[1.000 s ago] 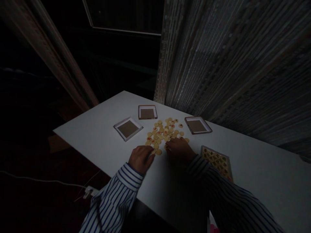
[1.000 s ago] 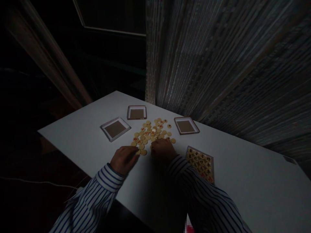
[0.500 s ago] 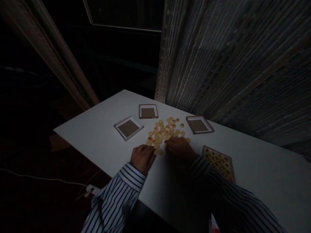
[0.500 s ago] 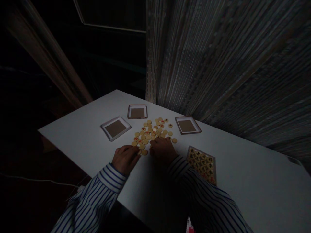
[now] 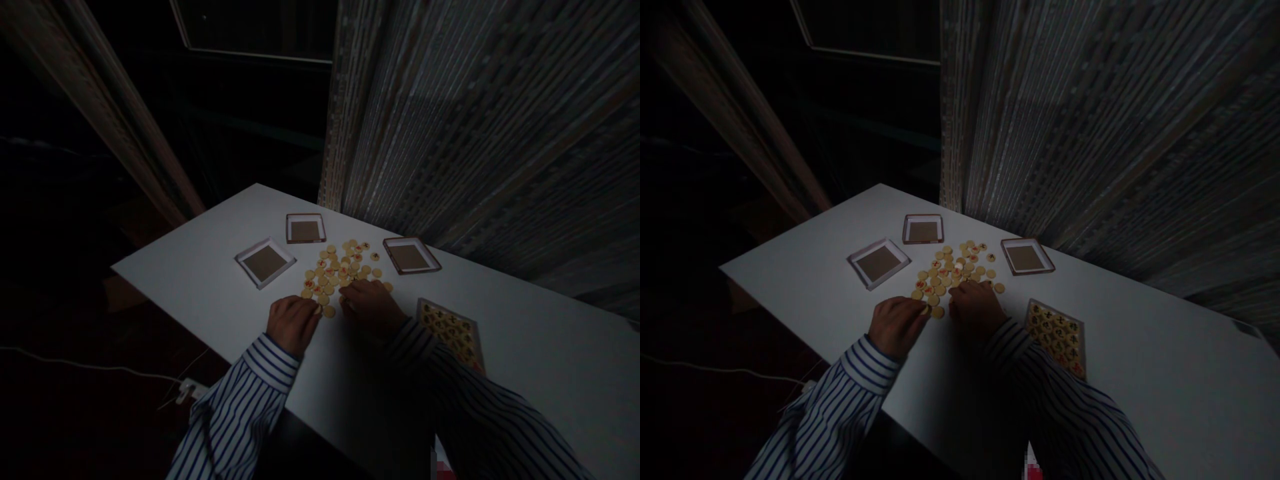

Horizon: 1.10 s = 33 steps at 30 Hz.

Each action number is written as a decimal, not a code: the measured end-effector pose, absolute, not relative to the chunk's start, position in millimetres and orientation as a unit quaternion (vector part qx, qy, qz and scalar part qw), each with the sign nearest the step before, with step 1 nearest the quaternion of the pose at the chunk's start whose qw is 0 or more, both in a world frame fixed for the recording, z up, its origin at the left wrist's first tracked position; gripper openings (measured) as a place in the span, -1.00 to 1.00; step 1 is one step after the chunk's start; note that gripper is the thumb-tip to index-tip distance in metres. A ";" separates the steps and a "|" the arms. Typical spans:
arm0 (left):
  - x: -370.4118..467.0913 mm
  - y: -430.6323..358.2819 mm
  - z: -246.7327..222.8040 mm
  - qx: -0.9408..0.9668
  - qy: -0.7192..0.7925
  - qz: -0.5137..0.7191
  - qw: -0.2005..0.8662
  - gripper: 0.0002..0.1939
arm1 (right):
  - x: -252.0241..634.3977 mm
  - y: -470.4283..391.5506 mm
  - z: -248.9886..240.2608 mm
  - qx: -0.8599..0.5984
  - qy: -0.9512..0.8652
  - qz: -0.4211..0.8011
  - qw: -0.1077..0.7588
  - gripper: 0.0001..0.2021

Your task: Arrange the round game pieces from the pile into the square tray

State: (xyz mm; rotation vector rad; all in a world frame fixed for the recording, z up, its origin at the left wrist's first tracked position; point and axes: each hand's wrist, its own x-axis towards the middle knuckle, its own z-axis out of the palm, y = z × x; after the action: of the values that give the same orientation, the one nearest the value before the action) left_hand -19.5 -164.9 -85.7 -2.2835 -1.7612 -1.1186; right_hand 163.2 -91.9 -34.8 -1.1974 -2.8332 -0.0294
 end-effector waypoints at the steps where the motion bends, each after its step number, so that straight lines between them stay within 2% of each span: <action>1: -20.0 -165.0 -86.6 -0.728 -0.571 -0.379 0.024 -0.81 | 163.5 -92.4 -34.8 -0.388 -0.921 -0.011 0.039 -0.75; 14: -25.8 -163.5 -89.6 -0.641 -0.531 -0.552 -0.050 -0.81 | 157.4 -97.8 -30.6 -0.349 -0.931 -0.015 0.104 -0.76; 24: -24.0 -165.0 -75.3 -0.425 -0.564 -0.623 -0.336 -0.71 | 142.8 -105.8 -22.9 -0.266 -0.946 -0.022 0.182 -0.78; 33: -22.9 -163.8 -70.5 -0.377 -0.554 -0.619 -0.408 -0.60 | 129.3 -110.1 -24.1 -0.257 -0.950 -0.012 0.179 -0.77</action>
State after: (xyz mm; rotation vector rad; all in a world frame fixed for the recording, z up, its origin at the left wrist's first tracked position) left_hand -22.9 -163.8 -70.5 -1.6466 -2.4185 -2.7023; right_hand 129.3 -110.1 -24.1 -0.7253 -2.6855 -0.0340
